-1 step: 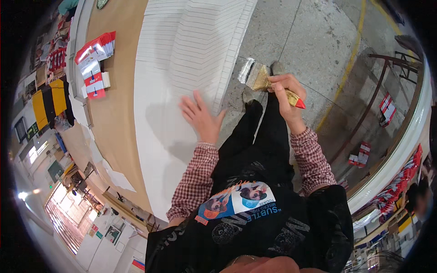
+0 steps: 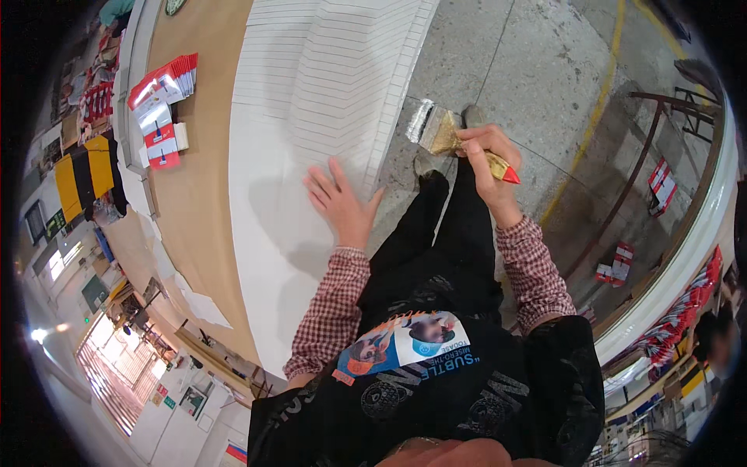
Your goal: Apply adhesive to the edges of folded paper sheets using a brush.
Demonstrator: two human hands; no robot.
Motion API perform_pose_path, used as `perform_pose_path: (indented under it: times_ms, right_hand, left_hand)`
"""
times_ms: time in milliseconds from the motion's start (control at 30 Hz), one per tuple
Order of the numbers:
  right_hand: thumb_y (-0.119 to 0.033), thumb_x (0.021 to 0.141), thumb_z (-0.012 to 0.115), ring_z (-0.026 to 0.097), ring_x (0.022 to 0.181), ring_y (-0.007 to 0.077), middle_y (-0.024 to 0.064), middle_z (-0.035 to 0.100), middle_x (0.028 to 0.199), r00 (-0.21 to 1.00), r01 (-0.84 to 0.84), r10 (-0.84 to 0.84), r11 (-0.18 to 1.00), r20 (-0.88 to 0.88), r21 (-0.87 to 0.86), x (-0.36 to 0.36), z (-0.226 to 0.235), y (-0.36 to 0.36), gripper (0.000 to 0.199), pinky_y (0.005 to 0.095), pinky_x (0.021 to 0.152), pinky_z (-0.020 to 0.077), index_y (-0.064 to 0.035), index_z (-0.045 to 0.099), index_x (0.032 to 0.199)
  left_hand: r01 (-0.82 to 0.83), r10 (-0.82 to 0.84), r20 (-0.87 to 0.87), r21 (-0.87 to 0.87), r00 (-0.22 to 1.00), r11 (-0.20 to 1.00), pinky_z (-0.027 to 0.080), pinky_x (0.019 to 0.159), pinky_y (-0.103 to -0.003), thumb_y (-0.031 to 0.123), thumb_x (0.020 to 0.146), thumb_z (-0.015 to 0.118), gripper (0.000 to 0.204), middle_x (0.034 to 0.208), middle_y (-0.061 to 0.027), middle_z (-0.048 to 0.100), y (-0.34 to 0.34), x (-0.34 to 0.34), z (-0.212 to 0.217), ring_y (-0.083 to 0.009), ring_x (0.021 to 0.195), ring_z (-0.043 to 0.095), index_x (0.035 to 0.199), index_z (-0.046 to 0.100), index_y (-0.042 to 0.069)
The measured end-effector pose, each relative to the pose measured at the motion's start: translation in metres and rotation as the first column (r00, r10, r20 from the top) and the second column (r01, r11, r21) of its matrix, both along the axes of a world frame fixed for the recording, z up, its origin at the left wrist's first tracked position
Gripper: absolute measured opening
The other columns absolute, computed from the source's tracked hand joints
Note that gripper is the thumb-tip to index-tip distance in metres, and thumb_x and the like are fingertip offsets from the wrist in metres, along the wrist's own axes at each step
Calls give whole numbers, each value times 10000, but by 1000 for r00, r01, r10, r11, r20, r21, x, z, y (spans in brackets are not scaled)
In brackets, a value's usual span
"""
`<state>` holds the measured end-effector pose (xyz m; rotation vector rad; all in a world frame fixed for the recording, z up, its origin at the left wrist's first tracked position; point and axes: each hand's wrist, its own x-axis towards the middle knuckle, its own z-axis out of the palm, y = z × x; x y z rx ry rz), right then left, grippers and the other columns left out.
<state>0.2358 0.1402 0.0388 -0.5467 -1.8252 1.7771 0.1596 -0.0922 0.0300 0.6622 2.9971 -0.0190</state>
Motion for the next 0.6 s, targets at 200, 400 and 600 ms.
perform_pose_path:
  times_ms: [200,400,600]
  right_hand:
    - [-39,837,591,599,726,178,126,650,833,997,-7,17,993,-80,120,-13,-2,2,126,294,648,466,22,574,728]
    - [-37,833,594,595,718,186,126,654,833,995,29,-23,997,-93,65,-33,-15,-4,118,294,652,462,19,574,731]
    - [-33,832,591,595,714,174,122,655,832,996,-19,30,991,-82,130,-15,-10,-19,118,287,644,461,15,576,726]
  left_hand:
    - [102,-120,213,93,970,990,339,1019,-491,414,739,703,881,1407,-314,309,-30,-23,19,-498,1286,308,1432,288,63]
    - [135,-188,315,182,930,974,444,921,-437,386,766,667,754,1331,-318,417,-39,-45,34,-460,1221,428,1386,385,62]
    - [144,-211,356,208,910,968,463,880,-435,403,785,641,721,1319,-322,427,-40,-52,41,-438,1166,482,1364,410,41]
